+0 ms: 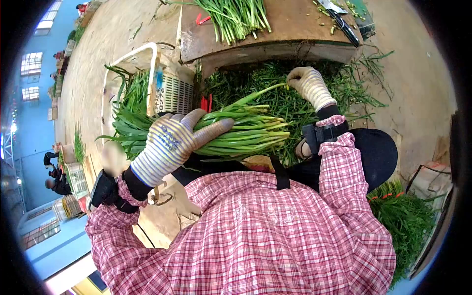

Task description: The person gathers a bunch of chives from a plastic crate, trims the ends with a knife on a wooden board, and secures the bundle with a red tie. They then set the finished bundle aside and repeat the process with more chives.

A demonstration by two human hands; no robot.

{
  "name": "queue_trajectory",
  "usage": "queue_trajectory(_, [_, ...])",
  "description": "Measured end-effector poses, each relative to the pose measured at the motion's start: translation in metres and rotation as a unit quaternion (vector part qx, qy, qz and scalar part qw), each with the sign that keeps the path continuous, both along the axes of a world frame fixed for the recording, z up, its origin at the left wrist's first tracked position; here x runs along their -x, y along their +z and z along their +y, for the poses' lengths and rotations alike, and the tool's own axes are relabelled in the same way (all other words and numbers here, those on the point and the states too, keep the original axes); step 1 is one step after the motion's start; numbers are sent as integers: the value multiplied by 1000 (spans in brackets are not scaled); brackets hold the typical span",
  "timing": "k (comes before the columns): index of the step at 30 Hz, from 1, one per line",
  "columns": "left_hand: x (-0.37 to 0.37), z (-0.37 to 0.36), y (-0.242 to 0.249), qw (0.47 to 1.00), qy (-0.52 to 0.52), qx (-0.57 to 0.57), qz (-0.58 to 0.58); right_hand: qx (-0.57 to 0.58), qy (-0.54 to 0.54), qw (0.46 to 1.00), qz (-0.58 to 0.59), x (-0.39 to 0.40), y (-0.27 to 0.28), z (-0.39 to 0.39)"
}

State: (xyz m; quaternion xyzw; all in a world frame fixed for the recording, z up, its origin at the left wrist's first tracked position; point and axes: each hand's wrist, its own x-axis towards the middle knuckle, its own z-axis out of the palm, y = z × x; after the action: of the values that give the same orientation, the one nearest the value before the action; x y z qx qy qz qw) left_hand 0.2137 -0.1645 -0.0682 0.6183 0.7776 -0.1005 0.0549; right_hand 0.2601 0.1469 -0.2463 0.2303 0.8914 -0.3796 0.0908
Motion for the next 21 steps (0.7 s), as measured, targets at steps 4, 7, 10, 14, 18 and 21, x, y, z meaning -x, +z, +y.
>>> queue_trajectory(4, [5, -8, 0, 1000, 25, -1, 10, -109, 36, 993, 0, -1, -10, 13])
queue_trajectory(7, [3, -5, 0, 1000, 12, -25, 2, 153, 157, 941, 257, 8, 13, -35])
queue_trajectory(10, [6, -6, 5, 998, 38, -15, -45, 379, 203, 896, 110, 1, 31, -45])
queue_trajectory(14, [11, -35, -19, 862, 250, -132, -421, 241, 124, 961, 53, -4, -4, -17])
queue_trajectory(18, [16, -36, -12, 757, 373, -79, -531, 596, 88, 788, 126, -18, 41, -36])
queue_trajectory(21, [10, -36, -12, 638, 485, -43, -597, 489, 139, 849, 141, -18, 41, -44])
